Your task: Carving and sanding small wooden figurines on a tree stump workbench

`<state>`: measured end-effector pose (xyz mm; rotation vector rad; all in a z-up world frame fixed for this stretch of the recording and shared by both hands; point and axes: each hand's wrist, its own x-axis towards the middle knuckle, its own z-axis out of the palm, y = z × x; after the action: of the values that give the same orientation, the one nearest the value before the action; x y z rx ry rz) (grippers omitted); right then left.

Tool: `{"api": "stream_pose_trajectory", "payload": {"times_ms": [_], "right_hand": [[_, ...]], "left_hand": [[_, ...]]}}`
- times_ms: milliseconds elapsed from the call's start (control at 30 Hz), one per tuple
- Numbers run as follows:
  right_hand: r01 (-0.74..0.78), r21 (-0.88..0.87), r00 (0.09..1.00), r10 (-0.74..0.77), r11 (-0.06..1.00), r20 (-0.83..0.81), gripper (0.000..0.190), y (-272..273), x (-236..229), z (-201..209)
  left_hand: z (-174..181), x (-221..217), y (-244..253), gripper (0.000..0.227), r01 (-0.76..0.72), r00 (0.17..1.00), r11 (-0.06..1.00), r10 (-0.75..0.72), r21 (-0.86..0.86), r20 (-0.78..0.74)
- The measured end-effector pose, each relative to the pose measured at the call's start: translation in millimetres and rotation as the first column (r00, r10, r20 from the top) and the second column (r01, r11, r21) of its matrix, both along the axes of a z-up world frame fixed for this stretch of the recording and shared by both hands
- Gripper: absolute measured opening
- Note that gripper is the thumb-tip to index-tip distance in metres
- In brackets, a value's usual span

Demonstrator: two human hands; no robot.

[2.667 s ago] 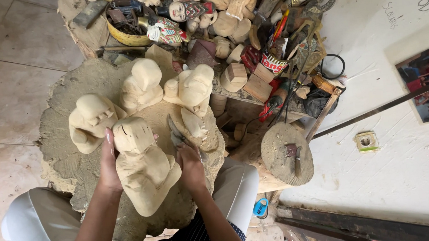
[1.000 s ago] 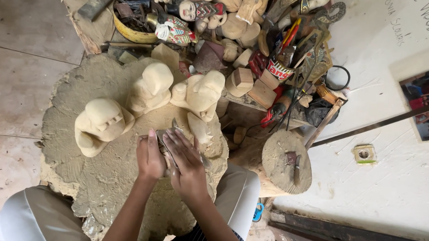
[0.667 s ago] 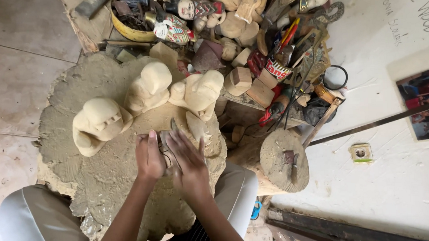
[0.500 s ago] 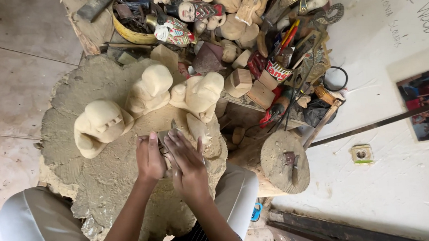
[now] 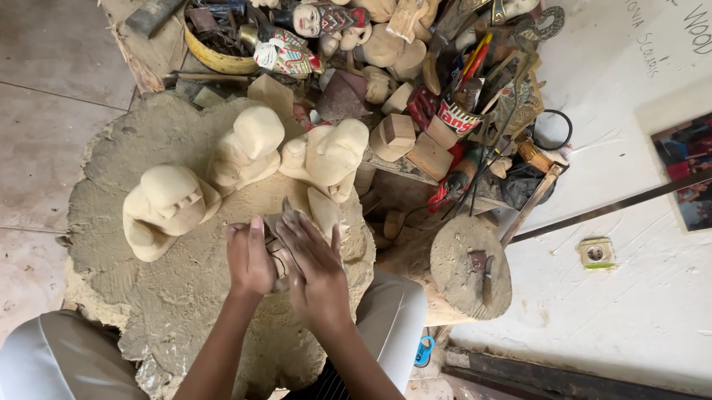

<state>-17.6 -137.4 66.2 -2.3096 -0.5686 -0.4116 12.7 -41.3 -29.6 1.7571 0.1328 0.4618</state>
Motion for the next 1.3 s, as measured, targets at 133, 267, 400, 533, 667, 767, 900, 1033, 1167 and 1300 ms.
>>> {"api": "stream_pose_trajectory", "payload": {"times_ms": [133,267,400,533,667,767,900,1033,1167,1300], "right_hand": [[-0.074,-0.046,0.995,0.077,0.996,0.066,0.046,-26,-26,-13],[-0.035,-0.043,0.996,0.038,0.998,0.08,0.041,-27,-19,-24],[-0.035,-0.037,0.997,0.037,0.999,0.061,0.037,-16,-5,-16],[-0.036,-0.025,0.997,0.038,0.999,0.066,0.043,-33,-29,-26],[0.083,0.121,0.985,-0.063,0.989,-0.161,0.034,-41,-42,-25],[0.532,0.543,0.761,-0.086,0.649,-0.643,0.04,-43,-32,-24],[0.826,0.54,0.563,0.184,-0.161,-0.806,0.031,-37,-13,-6],[0.773,0.621,0.63,0.275,-0.13,-0.726,0.03,-40,-7,-13],[0.74,0.673,0.66,0.17,0.02,-0.731,0.031,-31,-6,-11],[0.032,0.376,0.981,0.043,0.926,-0.19,0.029,-3,-11,16]], "left_hand": [[-22,6,2,0.084,-0.028,0.956,0.999,0.034,0.023,-0.292],[-23,5,2,0.076,-0.009,0.988,0.999,0.016,0.046,-0.155],[-22,8,4,0.07,-0.009,0.994,1.0,0.011,0.016,-0.106],[-15,7,3,0.073,-0.017,0.996,0.999,0.02,0.034,-0.092],[-13,4,3,0.081,0.022,0.978,0.999,-0.011,0.049,-0.207],[-27,7,1,0.074,-0.002,0.985,1.0,0.006,0.026,-0.173],[-20,6,4,0.065,0.002,0.997,1.0,-0.002,0.0,-0.071],[-16,4,4,0.081,-0.007,0.952,1.0,0.003,-0.011,-0.306],[-52,16,4,0.06,-0.126,0.954,0.961,0.049,0.247,0.297],[-12,3,5,0.066,0.027,1.0,1.0,-0.027,0.0,0.011]]}}
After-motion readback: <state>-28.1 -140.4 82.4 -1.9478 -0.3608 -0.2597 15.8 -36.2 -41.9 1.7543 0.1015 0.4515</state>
